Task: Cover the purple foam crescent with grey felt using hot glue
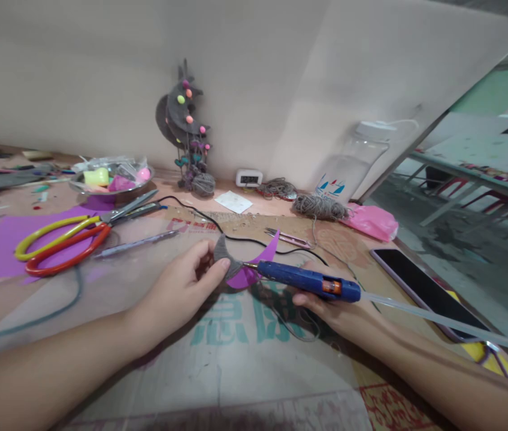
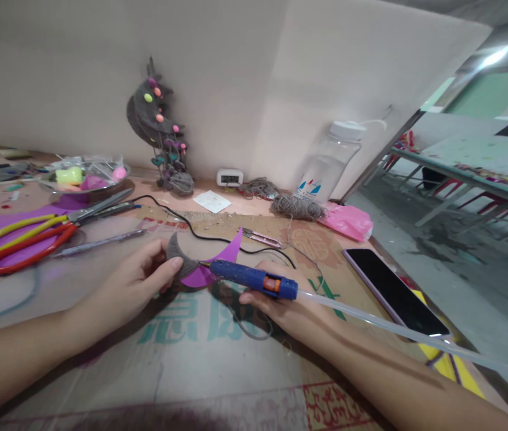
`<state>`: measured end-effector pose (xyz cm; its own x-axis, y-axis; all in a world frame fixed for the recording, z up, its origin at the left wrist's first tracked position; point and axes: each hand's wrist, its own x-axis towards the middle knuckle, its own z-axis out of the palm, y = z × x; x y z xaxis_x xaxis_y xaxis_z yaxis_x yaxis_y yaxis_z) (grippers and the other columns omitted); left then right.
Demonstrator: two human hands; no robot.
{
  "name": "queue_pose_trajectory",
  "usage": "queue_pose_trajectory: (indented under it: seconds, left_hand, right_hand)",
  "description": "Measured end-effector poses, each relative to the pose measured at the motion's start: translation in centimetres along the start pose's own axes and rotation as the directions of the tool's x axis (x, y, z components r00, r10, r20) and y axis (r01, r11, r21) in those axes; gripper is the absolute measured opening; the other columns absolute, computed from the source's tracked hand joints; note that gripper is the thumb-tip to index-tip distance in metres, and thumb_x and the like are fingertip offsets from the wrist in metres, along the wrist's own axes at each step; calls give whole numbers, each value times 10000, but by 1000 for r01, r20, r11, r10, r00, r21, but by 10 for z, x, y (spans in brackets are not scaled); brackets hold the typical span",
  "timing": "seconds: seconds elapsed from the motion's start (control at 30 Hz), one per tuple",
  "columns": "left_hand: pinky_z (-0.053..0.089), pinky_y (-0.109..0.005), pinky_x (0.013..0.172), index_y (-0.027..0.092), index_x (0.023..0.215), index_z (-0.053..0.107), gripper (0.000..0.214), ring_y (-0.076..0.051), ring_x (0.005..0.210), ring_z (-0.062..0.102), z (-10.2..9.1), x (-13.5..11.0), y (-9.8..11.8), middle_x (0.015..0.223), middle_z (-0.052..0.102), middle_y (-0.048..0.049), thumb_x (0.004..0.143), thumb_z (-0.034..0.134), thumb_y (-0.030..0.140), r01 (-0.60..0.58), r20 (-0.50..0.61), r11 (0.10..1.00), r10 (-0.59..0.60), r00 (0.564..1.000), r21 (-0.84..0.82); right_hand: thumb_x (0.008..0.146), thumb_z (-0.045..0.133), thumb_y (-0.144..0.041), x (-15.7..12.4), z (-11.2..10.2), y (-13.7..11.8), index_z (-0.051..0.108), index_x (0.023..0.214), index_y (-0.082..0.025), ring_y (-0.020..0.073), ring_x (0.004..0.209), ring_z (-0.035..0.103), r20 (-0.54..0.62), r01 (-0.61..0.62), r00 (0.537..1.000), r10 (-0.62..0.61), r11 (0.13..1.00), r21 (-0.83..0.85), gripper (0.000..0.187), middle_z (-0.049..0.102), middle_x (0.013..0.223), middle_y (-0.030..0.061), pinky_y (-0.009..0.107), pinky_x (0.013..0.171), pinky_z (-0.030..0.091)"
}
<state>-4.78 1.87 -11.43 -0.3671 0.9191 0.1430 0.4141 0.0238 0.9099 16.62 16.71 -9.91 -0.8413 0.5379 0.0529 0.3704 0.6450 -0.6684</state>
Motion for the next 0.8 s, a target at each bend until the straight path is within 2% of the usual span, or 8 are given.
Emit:
queue_pose_trajectory:
  seconds: [0.23,0.47,0.8]
  left_hand:
    - [368,-243,541,201,816,499,206,-125,601,468,0,0,2,718,524,23,885,451,389,10,7,1000,-9,1000,-18]
    - [365,-243,539,200,816,500,200,-129,598,470,0,0,1,696,509,24,881,453,384,16,12,1000,-16,1000,-26]
    - [368,-238,541,207,819,498,210,-125,604,455,0,-1,1,682,475,33,884,451,402,16,14,1000,-16,1000,-6]
  right_hand:
    - [775,619,-430,0,1,2,539,709,-213,196,607,545,-36,-3,999,3,1000,10,240,585,665,34,316,530,448]
    - [800,607,-381,-2,3,9,532,745,-203,157,619,523,-10,-7,1000,7,1000,9,201,573,681,1,279,555,429]
    - [801,587,-415,0,1,7,574,755,-200,177,645,564,-31,-3,1000,2,1000,-10,220,608,699,16,289,577,446]
